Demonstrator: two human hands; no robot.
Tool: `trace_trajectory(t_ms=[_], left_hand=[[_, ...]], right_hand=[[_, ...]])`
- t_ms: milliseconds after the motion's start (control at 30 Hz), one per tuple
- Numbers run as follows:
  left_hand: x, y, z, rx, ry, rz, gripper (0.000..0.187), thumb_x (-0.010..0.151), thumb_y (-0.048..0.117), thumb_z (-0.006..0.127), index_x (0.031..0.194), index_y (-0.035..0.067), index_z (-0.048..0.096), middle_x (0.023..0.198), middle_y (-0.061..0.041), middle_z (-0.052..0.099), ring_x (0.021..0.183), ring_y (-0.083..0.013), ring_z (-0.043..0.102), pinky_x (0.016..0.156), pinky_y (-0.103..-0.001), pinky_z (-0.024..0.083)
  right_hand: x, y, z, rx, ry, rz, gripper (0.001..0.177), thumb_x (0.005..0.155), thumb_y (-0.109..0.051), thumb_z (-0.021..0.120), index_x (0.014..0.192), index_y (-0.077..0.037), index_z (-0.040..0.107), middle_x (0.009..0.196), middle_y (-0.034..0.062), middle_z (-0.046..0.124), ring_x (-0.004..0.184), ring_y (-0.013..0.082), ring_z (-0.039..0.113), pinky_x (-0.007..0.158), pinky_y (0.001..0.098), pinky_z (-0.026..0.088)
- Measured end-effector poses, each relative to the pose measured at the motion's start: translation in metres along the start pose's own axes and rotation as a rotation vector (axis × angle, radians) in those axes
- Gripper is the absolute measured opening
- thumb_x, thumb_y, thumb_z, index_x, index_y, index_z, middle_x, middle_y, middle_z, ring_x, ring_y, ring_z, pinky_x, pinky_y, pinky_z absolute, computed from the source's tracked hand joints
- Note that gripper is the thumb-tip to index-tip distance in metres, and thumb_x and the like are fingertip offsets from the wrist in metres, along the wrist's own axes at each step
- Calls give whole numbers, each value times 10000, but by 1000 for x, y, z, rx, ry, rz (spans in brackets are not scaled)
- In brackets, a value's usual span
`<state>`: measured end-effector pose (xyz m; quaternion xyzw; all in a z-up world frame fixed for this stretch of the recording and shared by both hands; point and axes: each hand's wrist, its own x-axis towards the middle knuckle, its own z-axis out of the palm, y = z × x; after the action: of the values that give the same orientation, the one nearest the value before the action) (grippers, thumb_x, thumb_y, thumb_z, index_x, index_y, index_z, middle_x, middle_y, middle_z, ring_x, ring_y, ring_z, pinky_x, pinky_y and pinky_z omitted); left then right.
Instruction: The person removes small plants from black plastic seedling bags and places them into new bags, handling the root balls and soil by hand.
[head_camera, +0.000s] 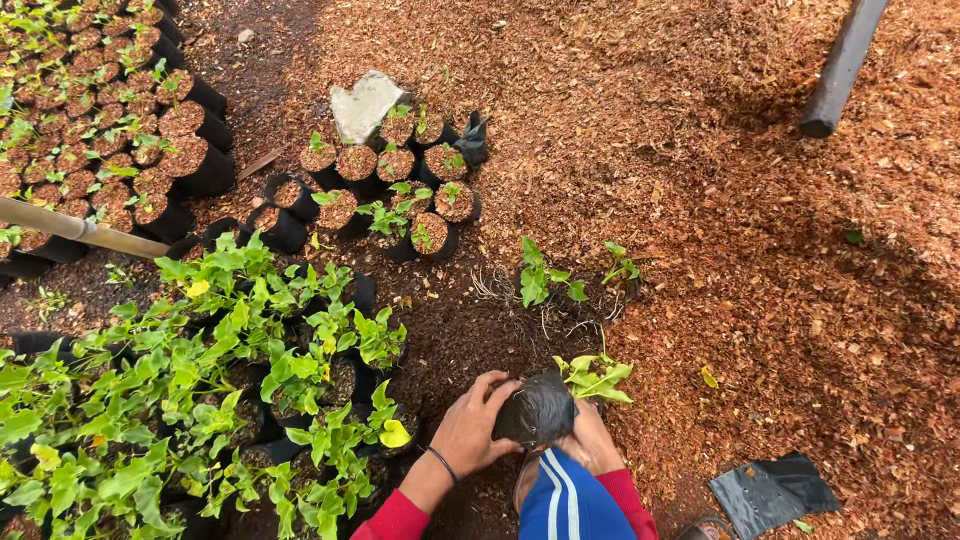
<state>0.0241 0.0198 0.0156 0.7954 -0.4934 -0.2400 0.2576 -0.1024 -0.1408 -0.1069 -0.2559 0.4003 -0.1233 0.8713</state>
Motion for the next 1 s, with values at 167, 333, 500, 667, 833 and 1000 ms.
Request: trace_trajectory(t_ms=[167, 333, 500, 667, 833, 1000], left_hand=[[-11, -13, -1, 232, 69, 277, 758, 770, 378, 766, 1358, 32, 435, 1346, -163, 469, 1142, -346, 508, 914, -467, 439], [-28, -6, -4, 338, 262, 419, 428, 751, 243, 683, 1123, 63, 574, 1236, -125, 579, 1032, -311, 551, 808, -413, 437], [-38, -6, 14, 447, 276, 459, 467, 754, 218, 657, 1182, 65, 549, 1120, -113, 614, 875, -285, 566, 683, -414, 401], [-38, -3, 9, 543, 266, 491, 398, 791, 219, 606, 1171, 108, 560, 1016, -81, 597, 785, -263, 589, 653, -403, 421], [-41, -2, 8, 585, 277, 449, 303, 795, 219, 612, 1090, 164, 569, 936, -49, 569, 757, -245, 573, 600, -382, 424], [-40, -14, 1, 570, 316, 388, 220, 808, 208, 603, 1021, 164, 573, 904, -54, 566, 720, -250, 557, 565, -382, 414]], right_hand=[[12, 9, -10, 78, 10, 151, 94, 904, 0, 577, 964, 51, 630, 982, 252, 689, 858, 305, 664, 790, 466, 570], [-5, 0, 7, 55, 16, 180, 159, 900, -29, 584, 1025, 54, 639, 1010, 258, 683, 858, 316, 649, 805, 462, 555], [-6, 1, 1, -83, 150, 118, 196, 865, -44, 629, 1038, 45, 647, 1023, 229, 685, 859, 271, 616, 779, 415, 519], [0, 22, -11, -8, -5, 98, 168, 891, -9, 577, 1030, 56, 643, 1032, 241, 684, 860, 281, 640, 811, 425, 559], [-14, 21, 5, 118, 60, 140, 107, 908, 72, 500, 954, 108, 590, 957, 296, 649, 820, 329, 628, 777, 455, 564], [5, 33, 20, 206, 98, 179, 201, 914, 54, 495, 1075, 84, 612, 1077, 290, 644, 912, 327, 628, 853, 439, 552]])
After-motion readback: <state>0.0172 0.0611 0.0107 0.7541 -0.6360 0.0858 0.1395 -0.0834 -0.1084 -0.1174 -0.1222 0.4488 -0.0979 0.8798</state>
